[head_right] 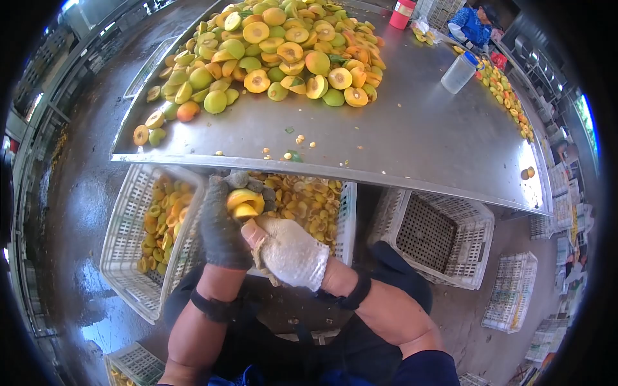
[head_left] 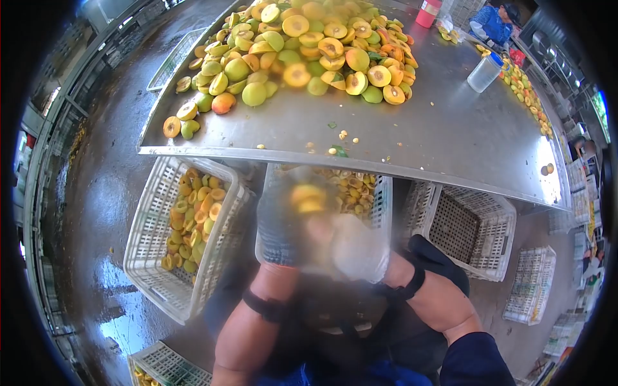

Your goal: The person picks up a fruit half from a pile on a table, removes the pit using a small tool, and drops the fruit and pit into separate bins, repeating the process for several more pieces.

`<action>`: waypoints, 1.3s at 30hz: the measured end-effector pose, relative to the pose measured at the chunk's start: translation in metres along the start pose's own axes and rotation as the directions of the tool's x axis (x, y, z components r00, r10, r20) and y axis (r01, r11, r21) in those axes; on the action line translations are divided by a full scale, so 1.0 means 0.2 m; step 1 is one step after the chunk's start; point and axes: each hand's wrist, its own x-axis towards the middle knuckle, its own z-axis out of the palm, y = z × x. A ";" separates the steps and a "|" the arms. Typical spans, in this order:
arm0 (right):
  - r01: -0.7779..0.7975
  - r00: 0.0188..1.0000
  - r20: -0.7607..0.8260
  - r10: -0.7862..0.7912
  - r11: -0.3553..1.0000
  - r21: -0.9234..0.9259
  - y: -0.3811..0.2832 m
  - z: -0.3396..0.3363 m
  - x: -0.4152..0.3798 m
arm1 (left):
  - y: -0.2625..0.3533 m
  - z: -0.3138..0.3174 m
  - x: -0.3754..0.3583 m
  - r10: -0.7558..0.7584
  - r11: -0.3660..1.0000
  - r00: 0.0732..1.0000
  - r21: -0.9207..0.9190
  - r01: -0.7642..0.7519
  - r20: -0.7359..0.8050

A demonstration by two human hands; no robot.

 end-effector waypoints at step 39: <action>-0.236 0.655 -0.735 -0.172 0.878 -0.416 -0.19 -0.95 0.25 | 0.48 -0.50 0.19 0.790 0.124 0.612 0.984 -0.125 -0.022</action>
